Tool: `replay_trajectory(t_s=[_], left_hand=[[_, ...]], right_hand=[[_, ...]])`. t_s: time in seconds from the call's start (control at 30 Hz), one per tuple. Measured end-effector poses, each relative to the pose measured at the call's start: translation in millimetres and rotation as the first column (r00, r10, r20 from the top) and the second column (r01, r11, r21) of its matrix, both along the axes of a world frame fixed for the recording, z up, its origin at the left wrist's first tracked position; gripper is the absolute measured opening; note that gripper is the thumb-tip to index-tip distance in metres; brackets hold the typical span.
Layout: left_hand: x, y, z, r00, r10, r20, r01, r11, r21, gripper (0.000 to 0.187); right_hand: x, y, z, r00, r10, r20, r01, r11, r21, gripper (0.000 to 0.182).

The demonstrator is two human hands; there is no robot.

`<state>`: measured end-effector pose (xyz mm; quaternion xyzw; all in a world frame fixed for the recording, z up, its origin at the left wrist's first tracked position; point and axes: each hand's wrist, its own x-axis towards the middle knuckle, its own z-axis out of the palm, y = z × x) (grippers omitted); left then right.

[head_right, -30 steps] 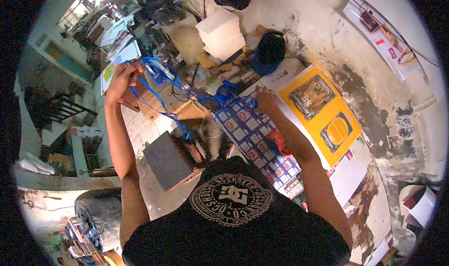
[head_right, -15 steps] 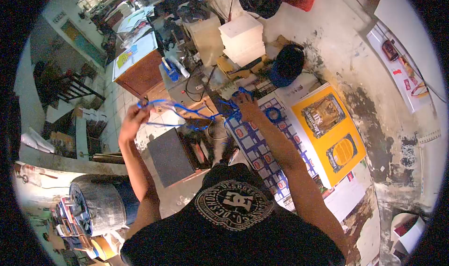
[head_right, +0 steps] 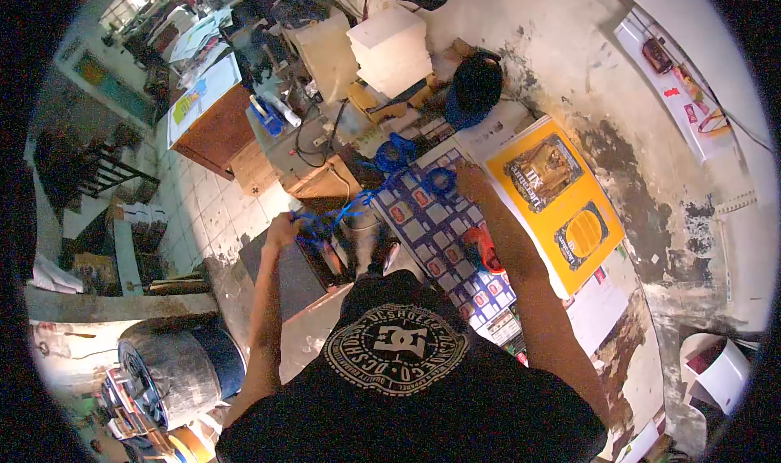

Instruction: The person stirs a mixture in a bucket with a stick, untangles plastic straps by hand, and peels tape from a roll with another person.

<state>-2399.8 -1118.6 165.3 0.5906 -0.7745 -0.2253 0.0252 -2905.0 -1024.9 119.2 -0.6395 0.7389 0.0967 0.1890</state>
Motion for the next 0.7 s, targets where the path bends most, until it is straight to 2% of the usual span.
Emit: replay_trajectory(t_s=[0.03,0.1,0.13,0.17,0.2,0.23,0.27,0.3,0.33,0.37,0.4,0.43,0.47,0.5,0.57,0.6,0.67,0.7], left_hand=[[-10.2,-7.1,-1.8,0.997,-0.064,0.048,0.065,0.998,-0.007,0.029],[-24.4,-28.4,-2.1,0.975,-0.167,0.149,0.174,0.984,-0.034,0.029],[-31.0,-54.6,-28.7,0.920,-0.246,0.305,0.257,0.966,0.005,0.031],[-52.4,-53.6,-6.1,0.961,-0.064,0.270,0.047,0.997,0.069,0.038],[-69.7,-52.4,-7.1,0.948,-0.001,0.320,0.039,0.993,-0.111,0.039],[-86.9,-51.6,-9.8,0.931,0.084,0.356,0.024,0.957,-0.290,0.041],[-104.6,-50.6,-11.2,0.911,0.182,0.369,0.004,0.892,-0.452,0.042],[-127.6,-65.3,-30.5,0.981,0.007,0.196,0.076,0.908,-0.411,0.038],[-150.3,-79.8,-49.0,0.986,-0.168,0.012,0.161,0.921,-0.356,0.034],[-167.3,-32.2,18.0,0.935,-0.330,-0.132,0.225,0.837,-0.499,0.028],[-196.5,-15.3,12.5,0.887,-0.435,-0.155,0.325,0.827,-0.459,0.031],[-221.3,11.6,26.2,0.867,-0.360,-0.345,0.300,0.929,-0.215,0.036],[-245.8,26.0,-6.5,0.848,-0.430,-0.308,0.362,0.897,-0.255,0.045],[-261.0,40.9,-13.3,0.848,-0.451,-0.278,0.395,0.888,-0.235,0.049],[-287.2,62.3,-45.3,0.846,-0.496,-0.196,0.455,0.863,-0.221,0.055],[-299.1,61.1,-66.0,0.843,-0.518,-0.145,0.481,0.846,-0.230,0.055],[-297.5,75.9,-46.8,0.816,-0.566,-0.116,0.543,0.820,-0.183,0.057],[-294.1,83.1,-40.9,0.800,-0.591,-0.101,0.574,0.804,-0.154,0.057]], right_hand=[[-2.2,5.1,-2.8,1.000,-0.001,-0.013,0.001,1.000,-0.019,0.078],[-4.7,8.0,-3.5,0.991,0.024,0.128,-0.003,0.987,-0.162,0.083],[-1.7,-7.2,0.8,0.978,0.076,0.194,-0.024,0.967,-0.255,0.086],[6.1,-11.3,-0.3,0.977,0.077,0.199,-0.019,0.961,-0.275,0.083],[17.7,-11.6,-3.1,0.976,0.088,0.198,-0.024,0.953,-0.302,0.079],[29.9,-10.1,4.8,0.997,0.078,0.023,-0.071,0.973,-0.217,0.069],[25.0,-12.6,-13.9,0.984,0.084,0.154,-0.041,0.963,-0.267,0.067],[39.3,-6.8,13.4,0.978,-0.033,0.204,0.084,0.966,-0.246,0.066],[27.7,-11.0,-15.2,0.985,0.022,0.169,0.030,0.953,-0.301,0.065],[12.8,-15.9,-42.8,0.988,0.070,0.134,-0.019,0.939,-0.343,0.064],[14.4,-16.1,-30.5,0.991,0.026,0.134,0.011,0.962,-0.273,0.062],[14.7,-14.3,-18.6,0.991,-0.021,0.129,0.047,0.978,-0.202,0.060],[3.3,-14.2,-37.3,0.993,-0.001,0.121,0.029,0.973,-0.227,0.059],[-11.8,-12.6,-59.8,0.994,0.018,0.111,0.011,0.967,-0.253,0.058],[-12.0,-1.4,-50.0,0.950,-0.189,0.247,0.213,0.974,-0.073,0.050],[-7.9,2.2,-40.6,0.953,-0.181,0.243,0.214,0.969,-0.119,0.049],[3.3,15.2,-33.2,0.956,-0.168,0.242,0.218,0.956,-0.195,0.048],[3.8,22.3,-38.0,0.955,-0.169,0.244,0.240,0.923,-0.300,0.047]])
